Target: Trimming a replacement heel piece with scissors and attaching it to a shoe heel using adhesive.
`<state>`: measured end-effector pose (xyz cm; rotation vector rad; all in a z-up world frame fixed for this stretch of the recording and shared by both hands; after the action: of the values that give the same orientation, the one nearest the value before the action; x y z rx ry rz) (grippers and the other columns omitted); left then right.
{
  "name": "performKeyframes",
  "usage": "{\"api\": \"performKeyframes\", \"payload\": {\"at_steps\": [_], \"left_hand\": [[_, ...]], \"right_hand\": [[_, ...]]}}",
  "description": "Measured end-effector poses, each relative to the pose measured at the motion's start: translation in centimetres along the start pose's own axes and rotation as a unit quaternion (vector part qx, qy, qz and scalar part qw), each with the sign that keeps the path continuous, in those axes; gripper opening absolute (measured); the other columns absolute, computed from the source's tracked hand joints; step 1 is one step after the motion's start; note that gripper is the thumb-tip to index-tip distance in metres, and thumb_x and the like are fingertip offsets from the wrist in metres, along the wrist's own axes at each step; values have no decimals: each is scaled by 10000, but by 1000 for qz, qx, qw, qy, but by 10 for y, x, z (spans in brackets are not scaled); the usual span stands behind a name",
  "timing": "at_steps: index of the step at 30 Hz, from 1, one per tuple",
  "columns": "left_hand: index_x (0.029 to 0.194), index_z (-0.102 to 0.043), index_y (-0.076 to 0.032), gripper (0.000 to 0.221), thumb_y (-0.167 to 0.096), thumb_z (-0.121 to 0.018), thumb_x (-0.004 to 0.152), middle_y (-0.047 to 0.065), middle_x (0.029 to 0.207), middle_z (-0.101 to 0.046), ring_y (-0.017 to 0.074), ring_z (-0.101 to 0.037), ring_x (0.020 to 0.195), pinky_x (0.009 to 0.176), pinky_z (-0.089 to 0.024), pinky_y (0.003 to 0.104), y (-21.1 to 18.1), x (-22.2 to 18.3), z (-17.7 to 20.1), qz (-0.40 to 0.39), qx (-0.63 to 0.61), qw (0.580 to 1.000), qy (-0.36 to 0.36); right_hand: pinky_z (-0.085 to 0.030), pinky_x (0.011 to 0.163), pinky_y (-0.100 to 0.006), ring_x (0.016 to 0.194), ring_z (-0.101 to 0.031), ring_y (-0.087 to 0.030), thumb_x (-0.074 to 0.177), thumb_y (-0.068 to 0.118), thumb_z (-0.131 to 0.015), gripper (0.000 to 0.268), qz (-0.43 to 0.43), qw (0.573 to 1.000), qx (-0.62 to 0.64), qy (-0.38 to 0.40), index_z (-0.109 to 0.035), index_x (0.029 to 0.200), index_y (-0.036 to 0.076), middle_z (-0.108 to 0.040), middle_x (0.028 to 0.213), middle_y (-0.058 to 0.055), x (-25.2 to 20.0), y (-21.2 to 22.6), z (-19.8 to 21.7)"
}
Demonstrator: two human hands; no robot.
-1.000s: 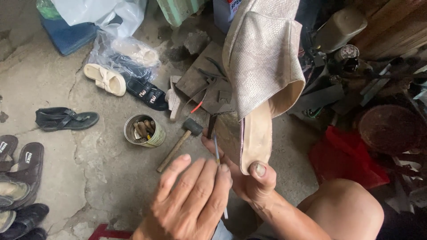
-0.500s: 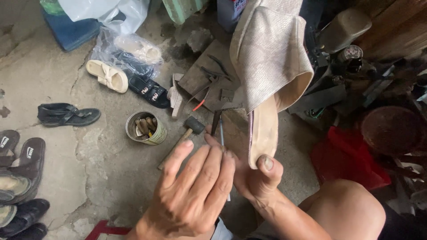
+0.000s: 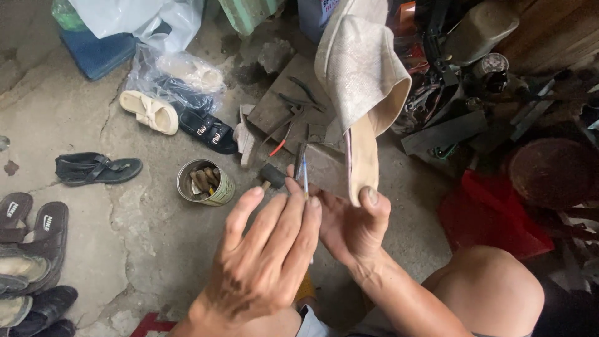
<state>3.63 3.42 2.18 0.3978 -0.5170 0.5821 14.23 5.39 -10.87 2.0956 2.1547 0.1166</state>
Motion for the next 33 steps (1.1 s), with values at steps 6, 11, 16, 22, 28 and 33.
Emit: {"api": "performKeyframes", "payload": {"at_steps": [6, 11, 16, 22, 28, 33], "left_hand": [[1127, -718, -41, 330, -117, -401, 1081, 121, 1073, -733, 216, -719, 955, 1018, -473, 414, 1, 3, -6, 3, 16, 1000, 15], [1063, -705, -39, 311, -108, -402, 1074, 108, 963, -714, 212, -705, 880, 1009, -476, 409, -3, 6, 0, -6, 7, 1000, 6], [1112, -696, -37, 373, -119, -333, 1080, 158, 1054, -742, 218, -707, 944, 1025, -460, 406, -2, 6, -2, 2, 19, 1000, 22], [1079, -702, -43, 348, -119, -363, 1070, 117, 1007, -699, 212, -691, 892, 988, -481, 425, -1, 6, -5, 8, 5, 1000, 19], [1063, -710, -42, 290, -124, -432, 1076, 106, 963, -692, 212, -690, 869, 1033, -443, 460, -2, 4, -5, 11, -6, 1000, 2], [1093, -696, -11, 385, -114, -325, 1073, 169, 1040, -717, 241, -697, 918, 1026, -447, 480, 1, 5, -5, 15, -16, 1000, 15]], "right_hand": [[-352, 1263, -461, 1354, -549, -348, 939, 327, -805, 851, 63, 992, -87, 72, -352, 1569, -21, -576, 1457, -202, -4, 1, -3], [-159, 1324, -606, 1501, -352, -462, 914, 344, -805, 860, -3, 994, -75, 82, -373, 1530, -71, -482, 1523, -252, -9, -5, 9], [-187, 1325, -552, 1476, -391, -441, 894, 348, -804, 903, -19, 995, -69, 73, -348, 1526, -108, -435, 1532, -322, -8, -6, 6], [-201, 1323, -569, 1476, -397, -439, 894, 353, -802, 878, -7, 994, -83, 75, -372, 1537, -62, -472, 1528, -266, -5, -5, 8], [-196, 1321, -585, 1464, -419, -430, 914, 350, -794, 838, 4, 993, -85, 80, -394, 1529, -54, -494, 1518, -246, -4, -4, 11], [-222, 1313, -524, 1444, -426, -444, 854, 344, -802, 954, -16, 995, -79, 54, -315, 1539, -106, -428, 1525, -346, 0, -3, 8]]}}
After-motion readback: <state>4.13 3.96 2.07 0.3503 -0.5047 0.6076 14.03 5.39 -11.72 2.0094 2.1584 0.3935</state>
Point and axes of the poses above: each hand's wrist, its own x-axis towards the middle knuckle, its own z-axis out of the back of the hand, y = z × x, the point moved 5 cm from there along x, towards the middle knuckle
